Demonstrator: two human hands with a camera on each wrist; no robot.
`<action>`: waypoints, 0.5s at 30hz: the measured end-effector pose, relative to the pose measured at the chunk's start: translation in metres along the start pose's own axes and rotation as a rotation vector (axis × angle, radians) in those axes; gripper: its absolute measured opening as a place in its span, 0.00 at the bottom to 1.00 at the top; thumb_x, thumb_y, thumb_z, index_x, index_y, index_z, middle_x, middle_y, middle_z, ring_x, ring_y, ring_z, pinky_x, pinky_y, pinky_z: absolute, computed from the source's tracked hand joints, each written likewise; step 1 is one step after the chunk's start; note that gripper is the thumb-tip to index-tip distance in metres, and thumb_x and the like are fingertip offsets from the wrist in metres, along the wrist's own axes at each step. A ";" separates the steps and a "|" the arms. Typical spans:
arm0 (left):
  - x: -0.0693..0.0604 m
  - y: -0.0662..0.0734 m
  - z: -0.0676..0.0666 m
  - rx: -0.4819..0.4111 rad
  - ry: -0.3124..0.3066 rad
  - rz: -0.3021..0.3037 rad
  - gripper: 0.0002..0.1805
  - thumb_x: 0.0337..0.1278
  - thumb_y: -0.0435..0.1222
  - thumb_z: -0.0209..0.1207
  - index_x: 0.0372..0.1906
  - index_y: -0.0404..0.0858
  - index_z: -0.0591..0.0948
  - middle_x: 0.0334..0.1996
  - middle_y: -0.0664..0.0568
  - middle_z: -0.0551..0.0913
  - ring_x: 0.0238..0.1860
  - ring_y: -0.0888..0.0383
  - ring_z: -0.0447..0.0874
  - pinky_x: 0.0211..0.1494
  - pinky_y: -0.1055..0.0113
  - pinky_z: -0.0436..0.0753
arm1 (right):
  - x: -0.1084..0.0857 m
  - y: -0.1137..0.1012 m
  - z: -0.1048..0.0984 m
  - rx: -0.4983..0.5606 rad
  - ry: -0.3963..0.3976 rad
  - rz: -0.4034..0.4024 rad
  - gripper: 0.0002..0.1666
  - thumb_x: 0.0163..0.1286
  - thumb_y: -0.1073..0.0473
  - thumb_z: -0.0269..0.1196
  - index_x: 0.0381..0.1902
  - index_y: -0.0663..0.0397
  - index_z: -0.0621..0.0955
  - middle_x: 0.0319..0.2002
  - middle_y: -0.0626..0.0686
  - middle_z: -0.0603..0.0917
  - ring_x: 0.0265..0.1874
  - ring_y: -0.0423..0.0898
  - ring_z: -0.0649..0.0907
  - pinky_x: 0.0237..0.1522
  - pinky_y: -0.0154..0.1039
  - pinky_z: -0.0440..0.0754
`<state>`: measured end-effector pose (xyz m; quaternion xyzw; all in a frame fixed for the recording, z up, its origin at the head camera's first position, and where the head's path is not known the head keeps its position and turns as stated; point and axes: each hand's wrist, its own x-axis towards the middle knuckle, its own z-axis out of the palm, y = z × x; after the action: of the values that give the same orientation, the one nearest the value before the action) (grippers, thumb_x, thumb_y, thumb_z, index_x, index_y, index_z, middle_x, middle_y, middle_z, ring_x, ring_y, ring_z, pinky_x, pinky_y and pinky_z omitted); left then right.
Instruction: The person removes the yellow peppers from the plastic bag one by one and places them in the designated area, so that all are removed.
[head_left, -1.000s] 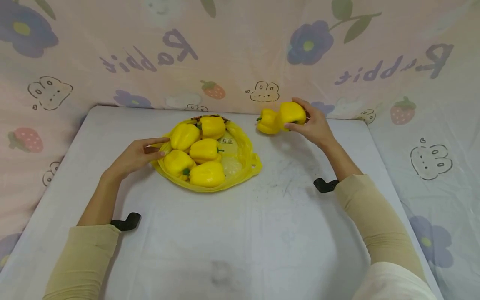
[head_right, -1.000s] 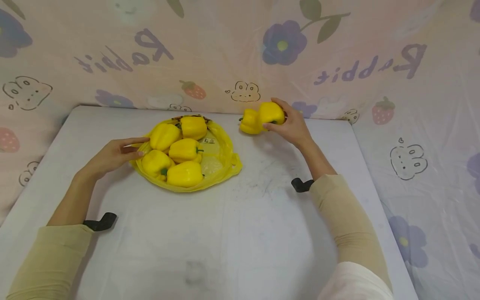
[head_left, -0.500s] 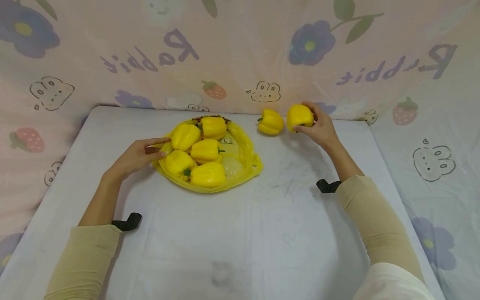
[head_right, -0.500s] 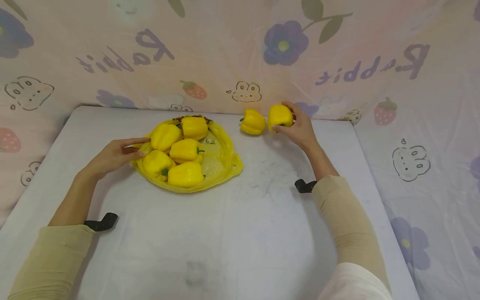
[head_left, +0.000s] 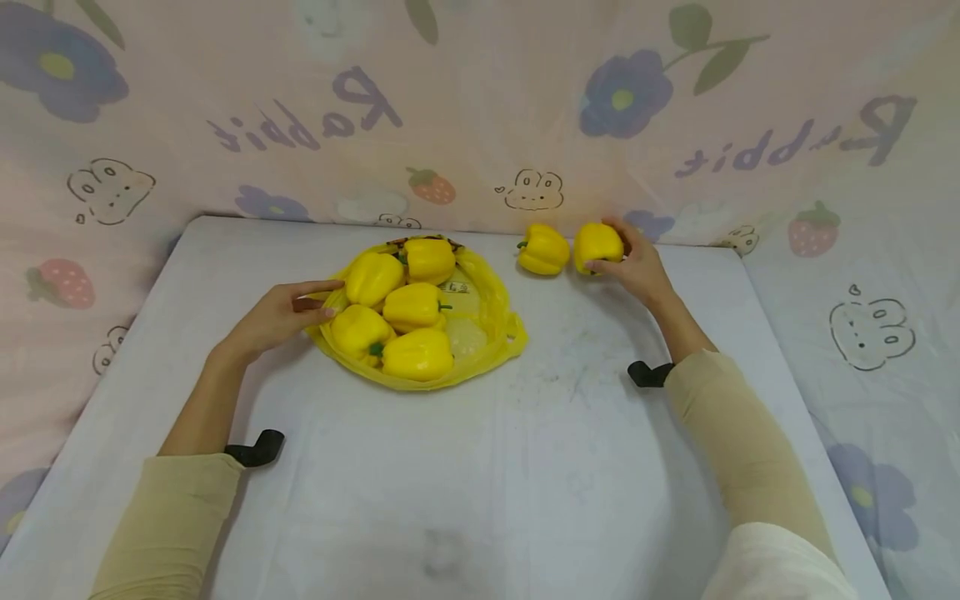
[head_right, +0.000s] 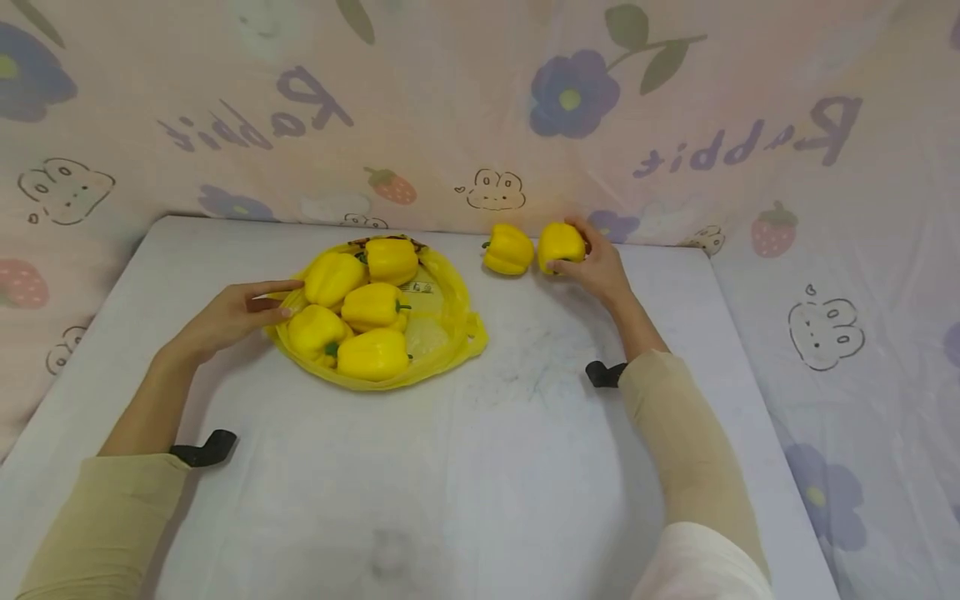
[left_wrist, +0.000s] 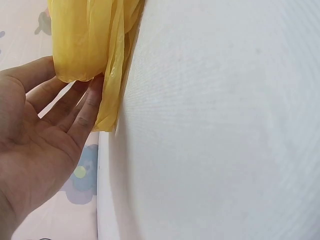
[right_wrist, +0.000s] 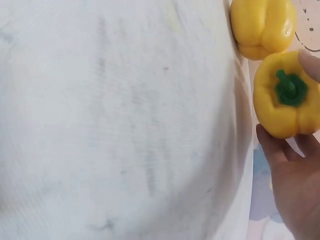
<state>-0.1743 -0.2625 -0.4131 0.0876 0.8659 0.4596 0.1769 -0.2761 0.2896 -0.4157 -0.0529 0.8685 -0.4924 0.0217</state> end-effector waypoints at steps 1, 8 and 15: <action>0.000 0.000 0.000 0.002 -0.001 -0.006 0.31 0.69 0.42 0.60 0.73 0.40 0.68 0.74 0.38 0.62 0.69 0.35 0.66 0.48 0.67 0.78 | 0.001 0.001 0.000 0.001 -0.003 0.000 0.50 0.59 0.55 0.75 0.75 0.44 0.64 0.71 0.53 0.68 0.65 0.52 0.69 0.68 0.52 0.64; 0.001 -0.001 0.002 0.017 -0.003 -0.002 0.31 0.69 0.42 0.60 0.73 0.40 0.68 0.74 0.39 0.62 0.68 0.34 0.65 0.49 0.64 0.79 | 0.001 -0.004 0.002 0.043 -0.056 0.033 0.48 0.61 0.60 0.73 0.75 0.53 0.63 0.73 0.57 0.66 0.67 0.54 0.68 0.70 0.50 0.61; 0.000 0.001 0.002 0.019 0.007 0.003 0.31 0.69 0.43 0.60 0.73 0.40 0.69 0.73 0.38 0.63 0.68 0.34 0.66 0.48 0.69 0.78 | -0.003 -0.022 0.002 0.087 -0.115 0.053 0.44 0.66 0.63 0.67 0.76 0.58 0.61 0.74 0.59 0.62 0.67 0.54 0.66 0.70 0.48 0.61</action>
<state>-0.1736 -0.2609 -0.4133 0.0888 0.8708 0.4518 0.1722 -0.2709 0.2768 -0.3977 -0.0573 0.8447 -0.5250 0.0869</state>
